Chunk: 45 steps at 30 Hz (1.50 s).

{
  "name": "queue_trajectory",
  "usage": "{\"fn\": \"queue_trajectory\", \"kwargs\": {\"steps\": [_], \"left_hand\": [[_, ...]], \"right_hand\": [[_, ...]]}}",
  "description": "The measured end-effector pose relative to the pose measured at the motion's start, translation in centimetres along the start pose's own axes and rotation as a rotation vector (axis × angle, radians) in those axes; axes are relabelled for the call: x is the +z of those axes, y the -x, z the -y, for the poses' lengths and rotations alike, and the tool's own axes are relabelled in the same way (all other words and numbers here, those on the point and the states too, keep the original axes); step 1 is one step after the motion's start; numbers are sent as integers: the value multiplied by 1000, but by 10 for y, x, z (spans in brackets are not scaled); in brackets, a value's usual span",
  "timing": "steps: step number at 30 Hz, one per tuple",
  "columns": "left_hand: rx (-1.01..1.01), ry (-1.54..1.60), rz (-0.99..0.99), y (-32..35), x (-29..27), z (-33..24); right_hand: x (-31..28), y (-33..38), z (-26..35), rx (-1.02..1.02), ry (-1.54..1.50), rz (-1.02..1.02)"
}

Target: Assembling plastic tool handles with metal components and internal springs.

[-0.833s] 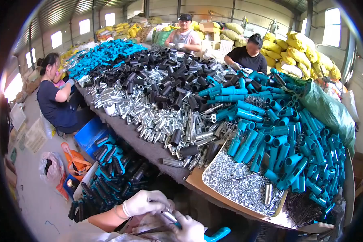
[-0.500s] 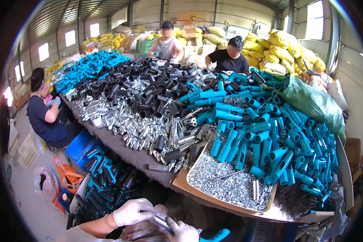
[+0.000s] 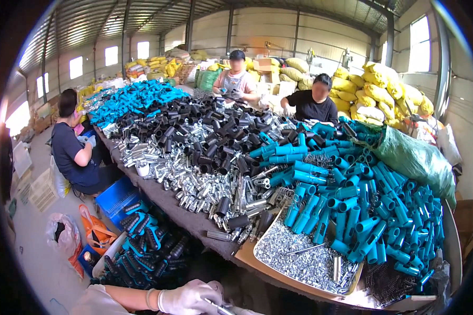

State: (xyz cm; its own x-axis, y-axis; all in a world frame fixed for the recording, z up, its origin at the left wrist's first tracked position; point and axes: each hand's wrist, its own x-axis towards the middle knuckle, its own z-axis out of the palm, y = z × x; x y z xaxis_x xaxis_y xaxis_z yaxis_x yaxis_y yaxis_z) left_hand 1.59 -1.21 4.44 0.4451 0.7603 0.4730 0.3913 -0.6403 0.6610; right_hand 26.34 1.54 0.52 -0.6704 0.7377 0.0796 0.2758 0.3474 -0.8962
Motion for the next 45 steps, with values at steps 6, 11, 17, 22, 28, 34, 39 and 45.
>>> {"fn": "queue_trajectory", "kwargs": {"steps": [6, 11, 17, 22, 28, 34, 39, 45], "left_hand": [[24, 38, -21, 12, 0, -1], [-527, -139, 117, 30, 13, 33], [-133, -142, 13, 20, 12, 6], [304, -299, 132, 9, 3, -4], [-641, 405, 164, 3, -10, 2], [59, -125, 120, -13, -12, -16], [-314, -28, 160, -6, -4, -14], [-431, 51, 169, -12, -21, -9]], "right_hand": [[7, 4, -5, -14, -54, 64], [17, -10, 16, -29, 604, -171], [-3, -7, 11, 68, 171, 71], [-1, 1, -34, 155, -424, 278], [9, -2, 4, 36, 198, -9], [-5, 1, 5, 150, -119, 51], [-4, -2, 0, 80, 19, 34], [1, 1, -3, 74, 4, -21]]}}
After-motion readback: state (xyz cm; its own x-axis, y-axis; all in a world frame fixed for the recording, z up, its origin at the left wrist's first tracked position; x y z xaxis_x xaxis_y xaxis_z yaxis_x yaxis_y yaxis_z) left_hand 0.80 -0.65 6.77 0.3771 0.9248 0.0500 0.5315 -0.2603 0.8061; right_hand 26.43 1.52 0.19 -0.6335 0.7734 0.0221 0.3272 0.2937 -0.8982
